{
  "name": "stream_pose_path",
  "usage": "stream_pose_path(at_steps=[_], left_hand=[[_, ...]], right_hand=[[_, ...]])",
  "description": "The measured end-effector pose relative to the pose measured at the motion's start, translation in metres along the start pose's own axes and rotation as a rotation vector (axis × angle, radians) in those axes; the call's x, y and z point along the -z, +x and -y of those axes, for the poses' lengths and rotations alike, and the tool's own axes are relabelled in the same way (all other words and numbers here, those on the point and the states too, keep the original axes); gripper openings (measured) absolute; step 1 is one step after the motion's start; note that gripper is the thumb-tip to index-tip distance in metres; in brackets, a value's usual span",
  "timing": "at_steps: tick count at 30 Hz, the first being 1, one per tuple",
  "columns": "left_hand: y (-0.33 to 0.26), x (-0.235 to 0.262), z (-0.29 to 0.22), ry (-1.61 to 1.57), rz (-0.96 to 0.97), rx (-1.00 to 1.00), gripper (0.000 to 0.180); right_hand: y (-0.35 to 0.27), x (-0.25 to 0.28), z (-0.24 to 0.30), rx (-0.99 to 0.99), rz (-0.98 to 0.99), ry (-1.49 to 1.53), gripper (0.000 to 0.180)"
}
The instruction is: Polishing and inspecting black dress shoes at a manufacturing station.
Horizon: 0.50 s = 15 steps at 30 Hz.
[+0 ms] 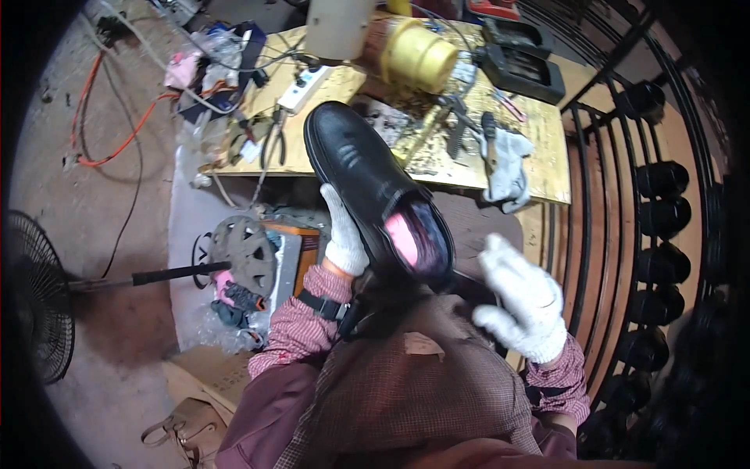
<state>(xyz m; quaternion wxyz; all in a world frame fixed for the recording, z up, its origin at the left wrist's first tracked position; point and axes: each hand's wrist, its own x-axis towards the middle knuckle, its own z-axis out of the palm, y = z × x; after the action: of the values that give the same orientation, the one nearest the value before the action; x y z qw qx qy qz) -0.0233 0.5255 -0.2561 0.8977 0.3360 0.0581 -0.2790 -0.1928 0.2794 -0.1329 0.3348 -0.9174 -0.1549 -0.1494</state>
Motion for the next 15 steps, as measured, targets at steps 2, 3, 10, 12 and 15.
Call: stream_pose_path(at_steps=[2,3,10,12,15], left_hand=[[0.022,0.018,-0.023,-0.012,-0.010,-0.077,0.097],[0.033,0.021,-0.035,-0.150,0.219,-0.055,0.094],[0.092,0.010,-0.087,0.258,-0.110,-0.299,0.090],[0.105,0.012,-0.092,0.197,-0.137,-0.269,0.091],[0.119,0.019,-0.091,0.104,-0.062,-0.265,0.090]], right_hand=[[-0.004,-0.005,-0.009,-0.121,-0.046,-0.021,0.057],[-0.006,-0.005,-0.013,-0.156,-0.027,-0.028,0.056],[-0.018,-0.018,-0.030,-0.361,-0.103,-0.058,0.054],[-0.023,-0.023,-0.033,-0.398,-0.134,-0.033,0.053],[-0.026,-0.026,-0.039,-0.434,-0.123,0.023,0.053]])
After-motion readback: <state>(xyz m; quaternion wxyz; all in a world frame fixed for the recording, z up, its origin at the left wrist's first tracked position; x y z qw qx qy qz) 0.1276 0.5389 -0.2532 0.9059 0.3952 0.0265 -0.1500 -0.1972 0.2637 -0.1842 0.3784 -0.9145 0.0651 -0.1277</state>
